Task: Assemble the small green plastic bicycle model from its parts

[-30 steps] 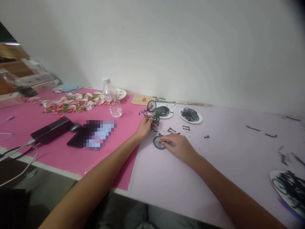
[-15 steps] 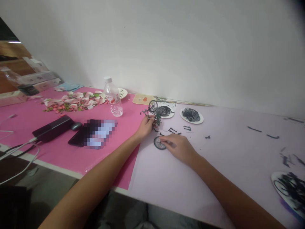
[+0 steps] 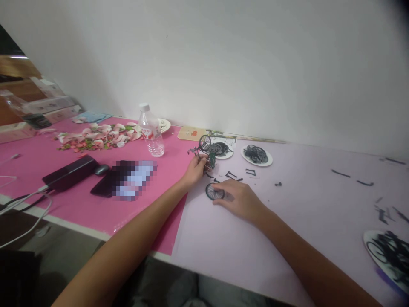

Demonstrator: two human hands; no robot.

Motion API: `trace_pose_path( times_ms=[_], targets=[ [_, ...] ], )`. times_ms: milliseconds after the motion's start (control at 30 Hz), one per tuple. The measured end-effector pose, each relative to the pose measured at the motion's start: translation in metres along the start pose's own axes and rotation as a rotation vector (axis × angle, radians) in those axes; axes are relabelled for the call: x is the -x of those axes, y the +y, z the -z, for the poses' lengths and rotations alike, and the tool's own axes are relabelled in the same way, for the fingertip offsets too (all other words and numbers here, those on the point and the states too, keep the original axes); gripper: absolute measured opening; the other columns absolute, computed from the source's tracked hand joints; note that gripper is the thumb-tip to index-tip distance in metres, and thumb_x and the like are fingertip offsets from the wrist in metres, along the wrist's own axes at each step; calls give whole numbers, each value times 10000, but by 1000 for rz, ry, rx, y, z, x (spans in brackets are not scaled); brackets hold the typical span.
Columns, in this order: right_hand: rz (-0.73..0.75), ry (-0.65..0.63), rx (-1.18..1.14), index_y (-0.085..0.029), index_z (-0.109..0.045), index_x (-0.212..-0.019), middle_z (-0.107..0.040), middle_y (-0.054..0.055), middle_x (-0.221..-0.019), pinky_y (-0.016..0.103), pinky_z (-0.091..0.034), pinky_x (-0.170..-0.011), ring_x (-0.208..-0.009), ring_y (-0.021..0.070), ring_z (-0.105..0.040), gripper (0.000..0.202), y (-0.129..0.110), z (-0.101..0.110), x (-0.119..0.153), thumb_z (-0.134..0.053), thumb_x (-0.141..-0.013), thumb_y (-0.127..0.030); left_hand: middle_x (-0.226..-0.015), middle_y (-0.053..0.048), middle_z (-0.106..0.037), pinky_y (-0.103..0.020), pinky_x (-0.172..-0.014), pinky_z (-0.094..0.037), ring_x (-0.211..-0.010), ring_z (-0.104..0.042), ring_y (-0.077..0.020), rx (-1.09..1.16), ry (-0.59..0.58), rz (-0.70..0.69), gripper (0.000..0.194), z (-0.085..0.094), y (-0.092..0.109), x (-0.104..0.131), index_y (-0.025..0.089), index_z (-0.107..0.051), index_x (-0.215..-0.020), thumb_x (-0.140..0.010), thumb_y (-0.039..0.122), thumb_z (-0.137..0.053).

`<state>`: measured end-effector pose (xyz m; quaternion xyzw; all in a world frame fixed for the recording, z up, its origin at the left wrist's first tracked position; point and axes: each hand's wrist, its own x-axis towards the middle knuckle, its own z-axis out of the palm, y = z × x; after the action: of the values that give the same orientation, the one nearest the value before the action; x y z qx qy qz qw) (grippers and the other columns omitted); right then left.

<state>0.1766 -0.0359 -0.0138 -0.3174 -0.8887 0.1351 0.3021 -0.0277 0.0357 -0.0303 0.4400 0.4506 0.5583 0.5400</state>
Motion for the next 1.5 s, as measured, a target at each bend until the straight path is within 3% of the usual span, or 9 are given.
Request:
trace_pose_path(
  times_ms=[233, 433, 633, 800, 933, 1067, 1233, 1400, 1500],
  targets=[
    [13, -57, 73, -284, -652, -1322, -766, 60, -1132, 388, -588, -896, -986, 238, -730, 432, -8, 2, 1, -765, -909, -226, -823, -24, -637, -242, -585, -496, -614, -662, -131, 21, -4, -7, 196, 1, -1, 0, 143, -574, -1091, -981, 301, -609],
    [27, -101, 124, -245, -617, -1364, -765, 80, -1048, 355, -594, -833, -913, 226, -734, 379, -11, -1, 4, -624, -993, -167, -830, -28, -641, -239, -593, -491, -628, -665, -129, -26, -19, -25, 184, 2, -1, 1, 131, -572, -1110, -1006, 283, -568],
    [-88, -155, 188, -224, -482, -1524, -766, 107, -1075, 378, -610, -815, -915, 260, -750, 562, -15, -6, 6, -625, -985, -155, -788, -18, -642, -254, -630, -496, -631, -660, -136, -38, -27, -42, 212, 2, 0, 2, 131, -574, -1107, -1004, 316, -581],
    [-94, -108, 226, -233, -392, -1577, -757, 110, -1090, 392, -613, -816, -947, 276, -746, 657, -23, -14, 6, -652, -975, -185, -786, -19, -647, -270, -646, -509, -639, -663, -145, -56, -34, -58, 225, 3, -2, 1, 135, -577, -1118, -1003, 329, -573],
    [-41, -78, 271, -233, -413, -1559, -739, 97, -1040, 376, -595, -792, -919, 251, -718, 565, -29, -18, 3, -487, -1015, -97, -787, -25, -660, -269, -631, -501, -651, -671, -157, -75, -33, -62, 282, 4, -7, -1, 141, -583, -1125, -984, 384, -605],
    [8, -104, 321, -202, -439, -1542, -727, 94, -986, 373, -570, -755, -869, 244, -685, 621, -32, -18, 1, -366, -965, 15, -824, -33, -670, -251, -593, -478, -645, -672, -150, -67, -25, -45, 265, 5, -11, -5, 142, -587, -1137, -987, 360, -590],
    [-29, -58, 205, -235, -580, -1399, -738, 82, -1101, 368, -558, -824, -962, 229, -679, 489, -22, -21, -3, -430, -985, -22, -799, -23, -652, -241, -576, -478, -626, -662, -143, -29, -29, -41, 242, 5, -15, -7, 148, -584, -1120, -990, 352, -578],
    [-43, 59, 58, -239, -688, -1214, -734, 68, -984, 395, -538, -880, -1023, 253, -617, 267, -11, -20, -4, -610, -978, -141, -818, -17, -650, -255, -603, -517, -622, -665, -136, 12, -40, -43, 256, 6, -13, -6, 158, -577, -1123, -972, 363, -609],
    [-58, 89, 7, -242, -704, -1178, -727, 68, -1005, 435, -515, -943, -1038, 262, -585, 232, -9, -17, -4, -678, -953, -193, -842, -22, -652, -252, -612, -526, -631, -670, -130, 22, -45, -36, 252, 6, -11, -6, 155, -577, -1124, -974, 355, -608]
  ],
)
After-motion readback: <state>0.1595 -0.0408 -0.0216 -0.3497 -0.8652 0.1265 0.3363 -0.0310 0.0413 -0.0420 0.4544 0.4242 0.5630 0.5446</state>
